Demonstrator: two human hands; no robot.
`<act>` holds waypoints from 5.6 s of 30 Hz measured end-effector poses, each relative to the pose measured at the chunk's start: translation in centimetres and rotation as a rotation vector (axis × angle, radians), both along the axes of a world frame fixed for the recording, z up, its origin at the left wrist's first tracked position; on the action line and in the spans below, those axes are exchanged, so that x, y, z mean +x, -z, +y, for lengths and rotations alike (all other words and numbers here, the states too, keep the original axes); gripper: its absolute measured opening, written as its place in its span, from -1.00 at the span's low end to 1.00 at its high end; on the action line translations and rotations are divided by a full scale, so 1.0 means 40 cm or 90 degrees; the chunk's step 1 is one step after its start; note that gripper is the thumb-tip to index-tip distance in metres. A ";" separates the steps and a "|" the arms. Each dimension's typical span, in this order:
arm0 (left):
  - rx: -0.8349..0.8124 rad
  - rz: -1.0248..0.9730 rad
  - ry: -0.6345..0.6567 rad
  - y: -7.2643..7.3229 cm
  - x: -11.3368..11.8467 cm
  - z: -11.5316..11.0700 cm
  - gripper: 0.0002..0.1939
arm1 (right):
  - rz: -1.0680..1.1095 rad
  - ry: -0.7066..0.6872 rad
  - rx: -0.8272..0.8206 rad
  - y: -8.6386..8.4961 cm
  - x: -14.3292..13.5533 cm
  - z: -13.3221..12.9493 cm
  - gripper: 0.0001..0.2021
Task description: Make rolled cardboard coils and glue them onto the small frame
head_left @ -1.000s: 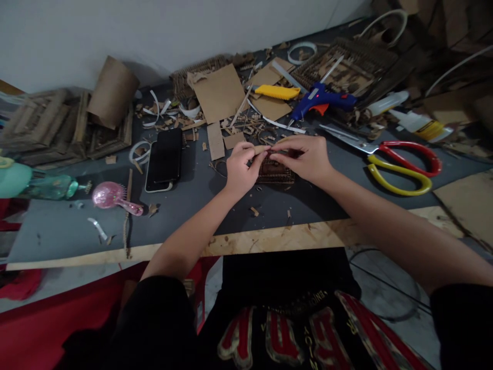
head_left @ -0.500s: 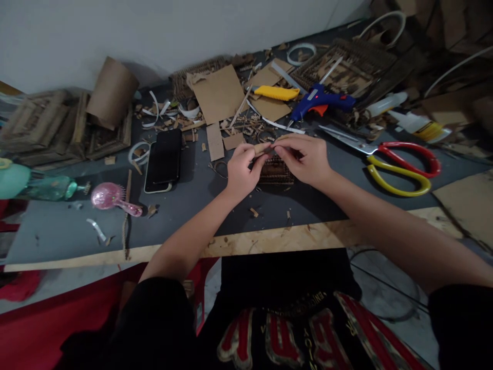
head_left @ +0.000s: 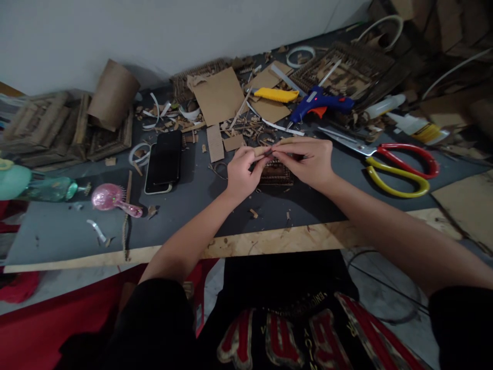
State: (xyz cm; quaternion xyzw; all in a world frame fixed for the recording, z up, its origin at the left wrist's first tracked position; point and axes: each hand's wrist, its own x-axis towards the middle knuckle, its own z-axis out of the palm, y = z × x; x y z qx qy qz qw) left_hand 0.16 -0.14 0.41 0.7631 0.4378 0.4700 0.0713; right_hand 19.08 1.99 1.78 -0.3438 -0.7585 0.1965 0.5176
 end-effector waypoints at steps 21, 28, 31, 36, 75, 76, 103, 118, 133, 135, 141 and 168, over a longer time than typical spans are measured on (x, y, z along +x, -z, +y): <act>-0.017 0.088 -0.034 0.009 -0.010 0.007 -0.74 | 0.008 -0.025 0.014 0.006 -0.001 0.007 -0.89; -0.002 0.080 -0.029 0.011 -0.010 0.008 -0.73 | 0.014 -0.020 0.030 0.008 -0.004 0.004 -0.89; -0.003 0.078 -0.025 0.009 -0.009 0.008 -0.75 | 0.014 -0.019 0.026 0.004 -0.003 0.002 -0.90; 0.019 0.063 -0.009 0.005 -0.008 0.005 -0.77 | 0.027 -0.033 0.022 0.002 -0.002 0.001 -0.91; 0.080 0.083 -0.051 0.008 -0.006 0.006 -0.68 | -0.061 -0.059 0.062 0.014 0.003 0.022 -0.78; 0.076 0.076 -0.049 0.009 -0.006 0.007 -0.68 | -0.070 -0.056 0.057 0.014 0.003 0.022 -0.78; -0.007 0.100 -0.005 0.003 -0.013 0.005 -0.78 | -0.003 -0.033 -0.018 0.006 0.006 0.016 -0.83; -0.095 -0.020 0.127 -0.003 -0.014 0.018 -0.77 | -0.031 -0.085 0.053 0.014 0.012 0.017 -0.89; -0.180 -0.153 0.116 0.021 -0.021 0.038 -0.60 | -0.098 -0.122 0.135 0.027 0.010 0.034 -0.78; -0.190 -0.154 0.137 0.020 -0.021 0.038 -0.60 | -0.121 -0.099 0.142 0.024 0.012 0.035 -0.78; -0.184 -0.185 0.166 0.014 -0.013 0.036 -0.65 | -0.117 -0.048 0.152 0.023 0.012 0.031 -0.82; -0.180 -0.176 0.180 0.012 -0.017 0.034 -0.70 | -0.103 -0.020 0.199 0.018 0.006 0.017 -0.90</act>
